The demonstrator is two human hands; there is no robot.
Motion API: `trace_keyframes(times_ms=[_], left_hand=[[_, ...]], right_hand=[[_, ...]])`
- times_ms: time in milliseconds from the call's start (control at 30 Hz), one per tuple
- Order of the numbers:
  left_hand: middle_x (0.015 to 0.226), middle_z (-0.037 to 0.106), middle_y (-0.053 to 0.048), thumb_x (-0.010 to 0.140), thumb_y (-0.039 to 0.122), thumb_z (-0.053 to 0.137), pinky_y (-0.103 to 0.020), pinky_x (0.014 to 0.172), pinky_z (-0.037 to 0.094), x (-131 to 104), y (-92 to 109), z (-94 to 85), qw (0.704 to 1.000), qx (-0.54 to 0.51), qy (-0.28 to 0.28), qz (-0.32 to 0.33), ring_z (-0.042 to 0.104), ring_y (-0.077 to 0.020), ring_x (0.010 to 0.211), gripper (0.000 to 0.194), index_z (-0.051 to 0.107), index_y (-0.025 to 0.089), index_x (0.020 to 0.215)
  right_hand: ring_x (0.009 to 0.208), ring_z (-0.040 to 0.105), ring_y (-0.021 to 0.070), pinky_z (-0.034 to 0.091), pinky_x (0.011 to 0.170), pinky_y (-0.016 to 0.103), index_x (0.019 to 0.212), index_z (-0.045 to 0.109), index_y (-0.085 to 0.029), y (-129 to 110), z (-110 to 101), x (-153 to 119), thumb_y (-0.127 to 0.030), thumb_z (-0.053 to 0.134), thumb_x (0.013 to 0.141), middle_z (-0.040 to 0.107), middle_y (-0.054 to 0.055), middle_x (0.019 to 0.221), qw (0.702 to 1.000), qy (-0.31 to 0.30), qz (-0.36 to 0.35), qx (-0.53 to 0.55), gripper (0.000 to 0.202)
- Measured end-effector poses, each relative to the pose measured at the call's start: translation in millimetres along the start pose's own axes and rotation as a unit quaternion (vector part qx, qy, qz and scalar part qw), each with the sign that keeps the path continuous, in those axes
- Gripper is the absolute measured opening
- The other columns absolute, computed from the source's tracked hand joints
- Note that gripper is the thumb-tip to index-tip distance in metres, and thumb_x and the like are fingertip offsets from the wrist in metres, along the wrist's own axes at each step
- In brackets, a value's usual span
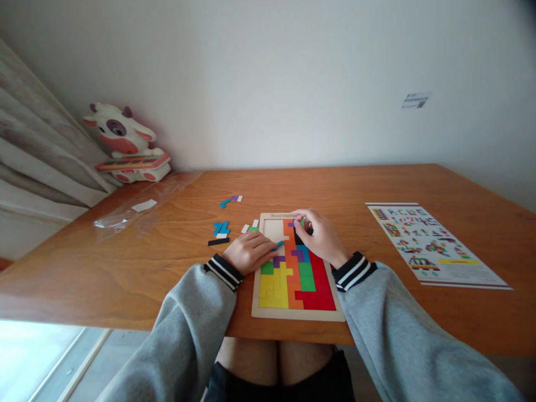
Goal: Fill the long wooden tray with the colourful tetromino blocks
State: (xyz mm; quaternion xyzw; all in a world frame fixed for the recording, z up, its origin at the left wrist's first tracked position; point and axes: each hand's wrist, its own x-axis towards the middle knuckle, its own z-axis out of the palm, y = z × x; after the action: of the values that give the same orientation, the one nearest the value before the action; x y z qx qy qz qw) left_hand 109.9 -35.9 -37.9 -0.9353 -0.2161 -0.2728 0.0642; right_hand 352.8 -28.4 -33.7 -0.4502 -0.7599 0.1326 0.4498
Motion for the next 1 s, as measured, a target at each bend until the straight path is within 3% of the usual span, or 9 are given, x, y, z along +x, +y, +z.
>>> trace_keyframes(times_ms=[200,433,633,867,1000], left_hand=[[0.108,0.074,-0.008,0.097,0.029,0.05,-0.038,0.092,0.055,3,3,-1.9,0.999,-0.032,-0.023,-0.001,0.064,-0.0202,0.096,0.026,0.072,0.019,0.106],[0.113,0.073,-0.009,0.096,0.031,0.047,-0.045,0.091,0.053,-2,1,1.7,0.996,0.01,-0.026,-0.087,0.062,-0.0248,0.1,0.031,0.074,0.019,0.107],[0.132,0.064,-0.008,0.085,0.018,0.043,-0.052,0.101,0.044,-8,-1,1.9,0.992,-0.022,-0.075,-0.101,0.055,-0.0285,0.115,0.047,0.063,0.02,0.128],[0.127,0.066,-0.007,0.08,0.019,0.046,-0.052,0.092,0.045,-10,-5,-0.4,0.991,-0.006,-0.08,-0.109,0.053,-0.0304,0.108,0.045,0.069,0.023,0.119],[0.11,0.068,-0.01,0.08,0.02,0.047,-0.048,0.086,0.046,-6,-1,-6.9,0.991,-0.007,-0.078,-0.113,0.055,-0.0284,0.098,0.041,0.072,0.022,0.112]], right_hand=[[0.069,0.059,0.0169,0.051,0.072,0.034,0.11,0.06,-0.023,-1,0,0,-0.027,0.052,0.092,0.065,0.006,0.093,1.0,-0.001,-0.006,-0.005,0.021],[0.068,0.058,0.0166,0.051,0.07,0.033,0.111,0.06,-0.023,-2,-1,0,-0.024,0.05,0.091,0.064,0.005,0.091,1.0,-0.013,-0.013,-0.014,0.022],[0.07,0.059,0.0174,0.052,0.071,0.034,0.111,0.059,-0.023,0,-1,-1,-0.023,0.051,0.09,0.064,0.006,0.094,0.999,-0.025,-0.014,-0.014,0.022],[0.069,0.058,0.0169,0.051,0.071,0.034,0.111,0.06,-0.024,2,0,-1,-0.022,0.052,0.09,0.064,0.005,0.092,0.999,-0.028,-0.029,-0.026,0.022],[0.07,0.059,0.0169,0.052,0.072,0.034,0.11,0.061,-0.023,3,-1,-2,-0.02,0.052,0.09,0.063,0.005,0.092,0.999,-0.034,-0.028,-0.022,0.022]])
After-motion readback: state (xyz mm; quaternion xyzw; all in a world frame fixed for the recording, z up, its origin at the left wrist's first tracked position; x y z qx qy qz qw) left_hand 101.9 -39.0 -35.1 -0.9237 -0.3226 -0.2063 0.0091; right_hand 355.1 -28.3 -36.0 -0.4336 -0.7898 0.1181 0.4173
